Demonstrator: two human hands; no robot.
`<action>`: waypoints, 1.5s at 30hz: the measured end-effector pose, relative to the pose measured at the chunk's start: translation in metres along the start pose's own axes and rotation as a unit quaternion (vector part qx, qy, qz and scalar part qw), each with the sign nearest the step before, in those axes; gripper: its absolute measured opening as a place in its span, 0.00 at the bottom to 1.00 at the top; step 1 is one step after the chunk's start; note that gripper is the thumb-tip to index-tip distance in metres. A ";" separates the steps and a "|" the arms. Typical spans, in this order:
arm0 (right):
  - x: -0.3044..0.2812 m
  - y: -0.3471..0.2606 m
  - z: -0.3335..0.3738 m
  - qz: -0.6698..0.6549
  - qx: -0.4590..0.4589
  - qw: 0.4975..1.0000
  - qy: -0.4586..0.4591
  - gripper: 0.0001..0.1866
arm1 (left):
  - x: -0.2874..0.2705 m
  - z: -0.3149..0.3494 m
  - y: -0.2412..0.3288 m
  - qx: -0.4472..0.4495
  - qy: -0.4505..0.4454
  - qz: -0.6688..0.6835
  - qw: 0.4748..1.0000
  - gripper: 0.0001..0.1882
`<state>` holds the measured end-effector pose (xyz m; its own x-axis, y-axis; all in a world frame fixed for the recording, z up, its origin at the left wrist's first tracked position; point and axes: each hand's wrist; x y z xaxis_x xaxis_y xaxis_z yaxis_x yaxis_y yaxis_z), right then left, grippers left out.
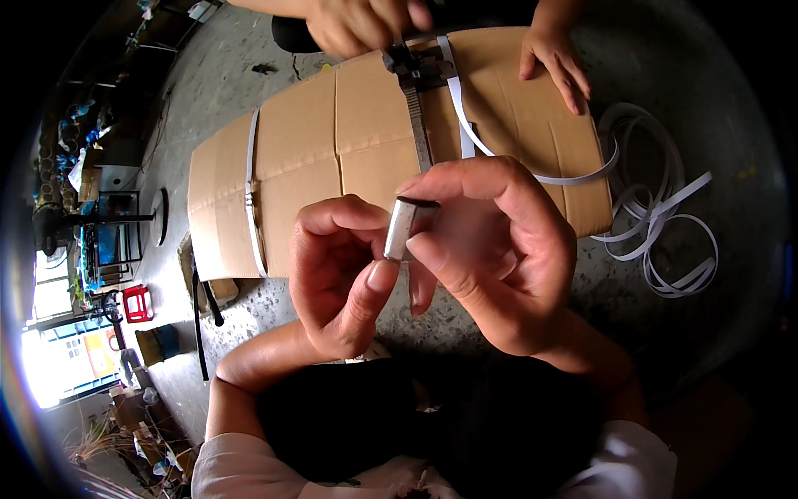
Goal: The person sits on the floor and uses a manual strapping tool to secure a cardboard box with white plastic straps. They feed the strap through the tool, tighten it, and cut the excess. Later, they place bubble wrap into another open cardboard box.
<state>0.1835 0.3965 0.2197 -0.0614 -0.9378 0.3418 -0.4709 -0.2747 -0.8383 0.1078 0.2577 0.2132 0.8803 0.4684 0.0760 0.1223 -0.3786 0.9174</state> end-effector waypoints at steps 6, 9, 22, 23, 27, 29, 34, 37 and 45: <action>0.000 -0.002 -0.001 0.022 -0.014 1.000 0.000 0.14 | -0.001 -0.006 0.002 0.003 0.000 -0.009 1.000 0.14; -0.004 0.000 -0.004 0.048 -0.049 0.997 -0.017 0.14 | -0.002 -0.007 0.004 -0.021 0.002 0.012 1.000 0.15; -0.008 -0.013 -0.002 0.298 -0.139 0.940 -0.085 0.09 | -0.011 -0.010 0.007 0.059 -0.009 -0.256 0.965 0.10; -0.008 -0.014 -0.001 0.307 -0.145 0.937 -0.086 0.09 | -0.012 -0.010 0.009 0.069 -0.013 -0.272 0.960 0.10; -0.001 -0.015 -0.001 0.304 -0.154 0.940 -0.022 0.11 | -0.013 -0.013 0.014 0.104 -0.016 -0.281 0.954 0.14; -0.001 -0.012 0.000 0.292 -0.150 0.944 -0.018 0.11 | -0.013 -0.014 0.016 0.123 -0.014 -0.277 0.953 0.15; -0.006 -0.017 -0.004 0.336 -0.169 0.923 -0.081 0.14 | -0.015 -0.014 0.021 0.164 -0.043 -0.299 0.939 0.14; -0.005 -0.015 -0.004 0.322 -0.190 0.923 -0.094 0.17 | -0.013 -0.013 0.026 0.134 -0.039 -0.299 0.944 0.14; 0.007 -0.018 0.004 0.315 -0.158 0.934 -0.060 0.20 | -0.010 -0.009 0.024 0.104 -0.034 -0.273 0.956 0.07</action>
Point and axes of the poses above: each hand's wrist, its own z-axis away from the middle knuckle, its own x-axis out of the palm, y = z × x, and after that the axes turned 8 degrees about -y, right-handed
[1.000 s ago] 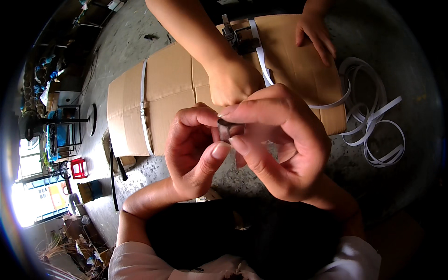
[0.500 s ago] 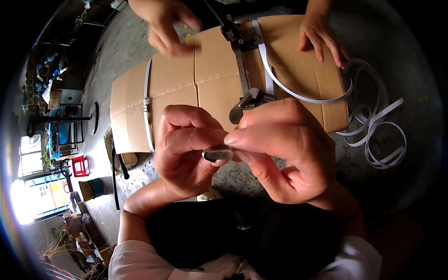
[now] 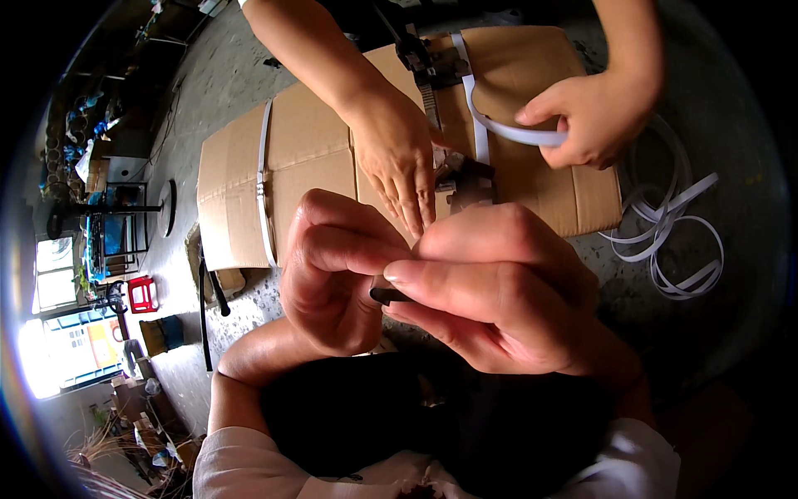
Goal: The person sits on the floor and uses a manual strapping tool to secure a cardboard box with white plastic straps. They feed the strap through the tool, tighten it, and cut the excess. Later, they place bubble wrap into another open cardboard box.
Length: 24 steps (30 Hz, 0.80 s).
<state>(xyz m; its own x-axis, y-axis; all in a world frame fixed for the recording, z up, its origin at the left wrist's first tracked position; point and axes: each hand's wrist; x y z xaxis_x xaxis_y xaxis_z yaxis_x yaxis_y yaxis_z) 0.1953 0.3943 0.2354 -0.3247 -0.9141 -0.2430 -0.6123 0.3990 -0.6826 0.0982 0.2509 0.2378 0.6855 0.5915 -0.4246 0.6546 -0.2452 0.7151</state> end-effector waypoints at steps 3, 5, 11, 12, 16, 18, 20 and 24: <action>0.005 -0.004 0.000 -0.004 0.009 1.000 0.021 0.19 | 0.002 0.003 0.002 -0.019 0.014 0.025 0.999 0.07; 0.009 -0.007 -0.001 -0.006 0.016 0.999 0.044 0.18 | 0.002 0.004 0.002 -0.019 0.013 0.024 0.999 0.07; 0.006 -0.008 -0.005 0.024 0.011 0.998 0.054 0.19 | 0.007 0.002 0.000 -0.010 0.034 0.013 0.999 0.07; 0.005 -0.007 -0.006 0.017 -0.001 0.998 0.056 0.19 | 0.008 0.002 0.000 -0.003 0.035 -0.002 0.999 0.08; 0.007 -0.002 -0.001 0.000 -0.044 0.996 0.078 0.20 | 0.005 -0.001 -0.004 0.073 0.037 -0.014 0.997 0.10; 0.006 0.003 0.003 0.003 -0.067 0.994 0.081 0.20 | 0.006 -0.001 -0.007 0.102 0.040 0.000 0.994 0.13; 0.000 0.003 0.003 0.016 -0.074 0.997 0.035 0.19 | 0.006 -0.001 -0.007 0.110 0.044 0.034 0.992 0.14; -0.003 0.009 0.004 0.055 -0.110 0.992 -0.018 0.18 | 0.001 -0.002 -0.008 0.104 0.008 0.012 0.995 0.13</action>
Point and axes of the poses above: each hand's wrist, its own z-axis away from the middle knuckle, its own x-axis out of the palm, y = z × x, and after that the axes turned 8 degrees about -y, right-handed
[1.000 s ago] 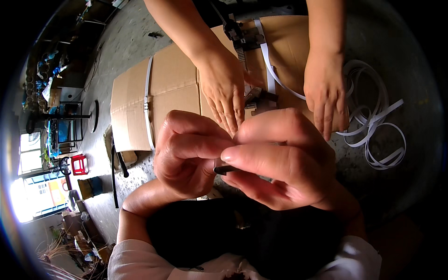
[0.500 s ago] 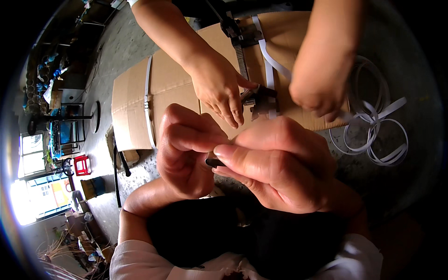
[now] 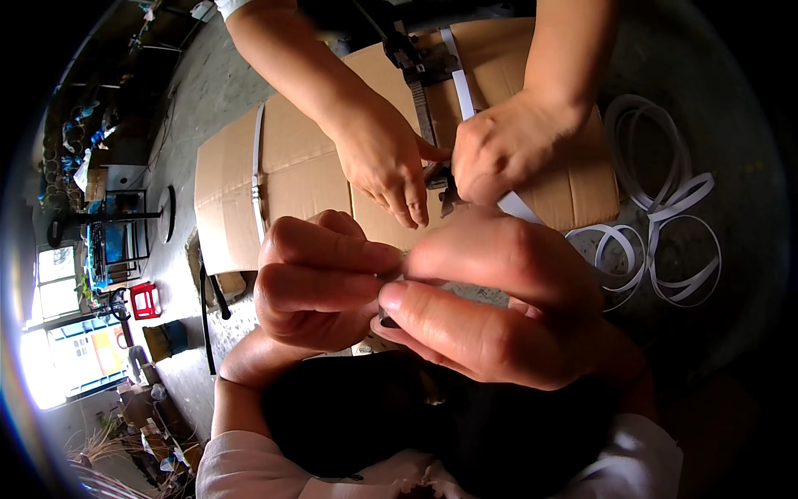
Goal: The person sits on the floor and uses a manual strapping tool to secure a cardboard box with white plastic straps. They feed the strap through the tool, tighten it, and cut the excess. Later, they place bubble wrap into another open cardboard box.
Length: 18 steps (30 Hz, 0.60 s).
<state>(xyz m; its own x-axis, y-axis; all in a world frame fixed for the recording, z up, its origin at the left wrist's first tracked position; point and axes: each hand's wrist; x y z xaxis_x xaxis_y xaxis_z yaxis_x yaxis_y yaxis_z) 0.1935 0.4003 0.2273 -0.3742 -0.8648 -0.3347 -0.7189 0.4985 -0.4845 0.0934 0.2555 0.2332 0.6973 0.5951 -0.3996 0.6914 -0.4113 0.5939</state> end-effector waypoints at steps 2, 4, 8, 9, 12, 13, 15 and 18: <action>0.002 0.002 0.001 0.005 -0.009 1.000 0.012 0.17 | 0.000 0.001 -0.002 0.003 0.002 0.006 1.000 0.13; 0.002 0.004 0.001 0.010 -0.017 1.000 0.009 0.17 | 0.001 0.001 -0.002 0.002 0.007 0.009 1.000 0.12; 0.000 0.001 0.003 0.022 -0.008 1.000 -0.005 0.16 | 0.003 0.001 -0.003 0.001 0.020 0.011 1.000 0.12; 0.000 0.000 0.003 0.026 -0.001 1.000 -0.008 0.16 | 0.004 0.002 -0.004 0.003 0.023 0.015 1.000 0.12; -0.004 -0.002 0.005 0.032 0.014 0.999 -0.022 0.15 | 0.004 0.001 0.000 -0.021 0.053 0.050 0.997 0.11; -0.007 -0.002 0.006 0.032 0.017 0.999 -0.026 0.15 | 0.002 0.001 0.003 -0.034 0.049 0.057 0.997 0.11; -0.026 -0.001 0.004 0.042 0.014 0.997 -0.059 0.16 | -0.012 -0.002 0.006 -0.065 0.000 0.069 0.995 0.10; -0.048 0.000 0.006 0.065 0.011 0.995 -0.071 0.17 | -0.012 -0.004 -0.003 -0.049 0.049 0.020 0.997 0.11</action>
Point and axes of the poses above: each hand's wrist, its own z-axis away from the middle knuckle, its own x-axis out of the palm, y = z × x, and after that the axes turned 8 degrees about -y, right-handed
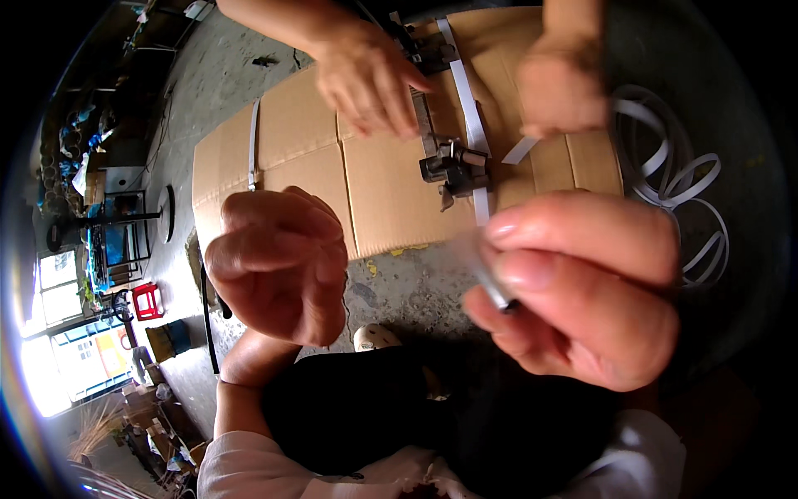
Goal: The person sits on the floor and uses a manual strapping tool to secure a cardboard box with white plastic straps. They feed the strap through the tool, tighten it, and cut the excess. Later, they place bubble wrap into another open cardboard box.
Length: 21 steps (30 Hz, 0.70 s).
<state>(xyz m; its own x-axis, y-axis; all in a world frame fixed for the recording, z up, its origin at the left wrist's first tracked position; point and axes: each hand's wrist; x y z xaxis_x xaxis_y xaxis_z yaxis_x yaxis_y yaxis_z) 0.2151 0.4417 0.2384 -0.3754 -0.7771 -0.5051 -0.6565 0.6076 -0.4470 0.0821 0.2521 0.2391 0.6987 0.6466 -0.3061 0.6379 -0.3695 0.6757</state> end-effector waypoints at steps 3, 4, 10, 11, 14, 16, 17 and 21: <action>0.011 0.008 0.015 0.011 0.007 0.995 0.096 0.17 | -0.006 -0.004 -0.002 -0.009 -0.007 -0.075 0.997 0.13; 0.017 0.009 0.021 0.006 0.032 0.993 0.113 0.16 | -0.006 -0.005 -0.005 -0.007 -0.004 -0.098 0.995 0.13; 0.019 0.030 0.038 0.158 0.097 0.976 0.110 0.15 | -0.011 -0.033 -0.039 -0.249 -0.161 -0.085 0.951 0.08; 0.023 0.036 0.040 0.152 0.108 0.977 0.107 0.15 | -0.008 -0.034 -0.057 -0.288 -0.187 -0.080 0.936 0.09; 0.029 0.047 0.041 0.140 0.132 0.976 0.102 0.15 | 0.014 -0.048 -0.105 -0.407 -0.280 -0.134 0.859 0.18; 0.036 0.053 0.045 0.141 0.141 0.976 0.092 0.15 | 0.028 -0.055 -0.131 -0.405 -0.341 -0.213 0.821 0.23; 0.037 0.056 0.048 0.152 0.143 0.974 0.085 0.15 | 0.036 -0.057 -0.140 -0.398 -0.374 -0.245 0.801 0.26; 0.043 0.071 0.068 0.147 0.172 0.970 0.083 0.15 | 0.053 -0.049 -0.155 -0.386 -0.335 -0.239 0.826 0.30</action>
<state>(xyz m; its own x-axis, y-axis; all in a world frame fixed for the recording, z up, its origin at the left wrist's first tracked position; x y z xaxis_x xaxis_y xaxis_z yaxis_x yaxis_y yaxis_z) 0.1966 0.4626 0.1346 -0.6325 -0.5597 -0.5354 -0.2579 0.8040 -0.5358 0.0040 0.3770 0.1510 0.6135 -0.0152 -0.7896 0.6777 0.5235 0.5164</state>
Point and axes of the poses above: each hand's wrist, its own z-axis away from the middle knuckle, its own x-axis out of the palm, y = z × x, and after that the axes turned 8 degrees about -y, right-handed
